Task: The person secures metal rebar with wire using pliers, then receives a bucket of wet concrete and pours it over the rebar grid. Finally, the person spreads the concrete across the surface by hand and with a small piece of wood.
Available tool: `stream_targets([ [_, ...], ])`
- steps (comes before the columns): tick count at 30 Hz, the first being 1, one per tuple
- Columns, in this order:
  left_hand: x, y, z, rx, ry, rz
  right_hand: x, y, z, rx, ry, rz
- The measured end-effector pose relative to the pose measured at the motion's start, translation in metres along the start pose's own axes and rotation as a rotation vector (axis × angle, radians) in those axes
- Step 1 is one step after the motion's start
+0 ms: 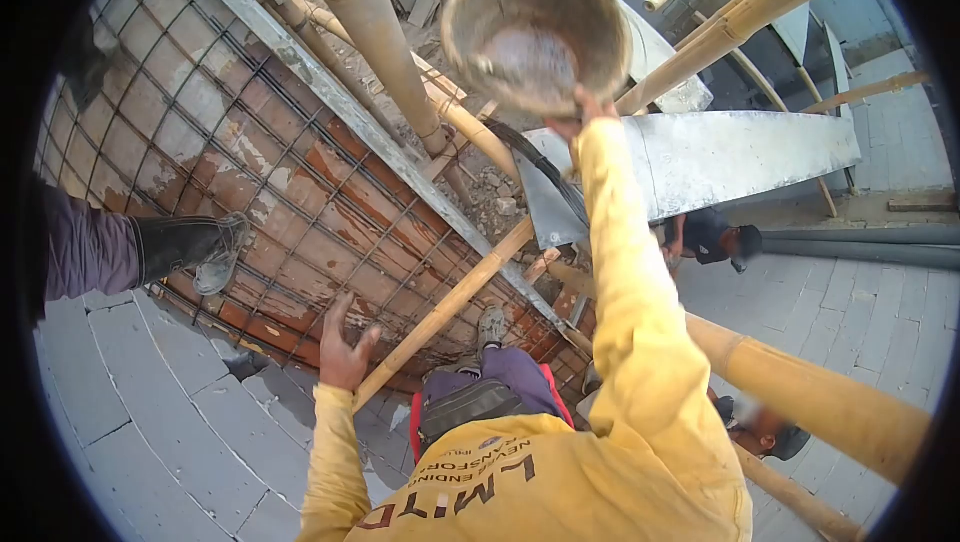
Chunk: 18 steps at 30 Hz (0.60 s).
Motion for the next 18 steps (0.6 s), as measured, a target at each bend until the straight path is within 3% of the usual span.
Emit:
stream_targets([
  [3,0.066,-0.058,-0.019,0.05,0.021,0.215,-0.065,-0.016,-0.036,-0.124,-0.241,-0.038],
  [5,0.111,-0.083,-0.025,0.052,0.062,0.323,-0.07,-0.002,-0.041,0.047,-0.101,-0.06],
  [9,0.17,-0.107,-0.034,0.096,0.101,0.526,-0.048,0.085,-0.016,0.203,-0.146,-0.278],
  [10,0.178,-0.115,-0.037,0.122,0.107,0.538,-0.034,0.12,-0.001,0.215,-0.064,-0.389],
  [11,0.185,-0.121,-0.038,0.147,0.11,0.553,-0.028,0.167,0.026,0.198,-0.201,-0.505],
  [12,0.183,-0.118,-0.035,0.122,0.07,0.552,-0.01,0.205,0.051,0.287,-0.321,-0.504],
  [13,0.171,-0.114,-0.029,0.098,0.033,0.551,0.032,0.227,0.067,0.366,-0.086,-0.579],
  [15,0.147,-0.116,-0.018,0.09,0.028,0.527,0.074,0.302,0.135,0.735,-0.286,-0.748],
  [16,0.133,-0.118,-0.009,0.107,0.064,0.505,0.099,0.308,0.159,1.087,-0.35,-0.582],
  [17,0.123,-0.122,-0.003,0.121,0.098,0.479,0.138,0.316,0.176,1.12,-0.282,-0.874],
  [18,0.112,-0.128,-0.001,0.147,0.108,0.464,0.163,0.324,0.204,1.341,-0.332,-0.93],
])
Point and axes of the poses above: each hand's wrist, its own x-axis away from the middle knuckle, its own z-axis out of the back of the hand, y = z × x, the point moved 7 cm from there along -x, towards the middle knuckle, and after that the axes turned 10 degrees about -y, right-handed, at the moved point
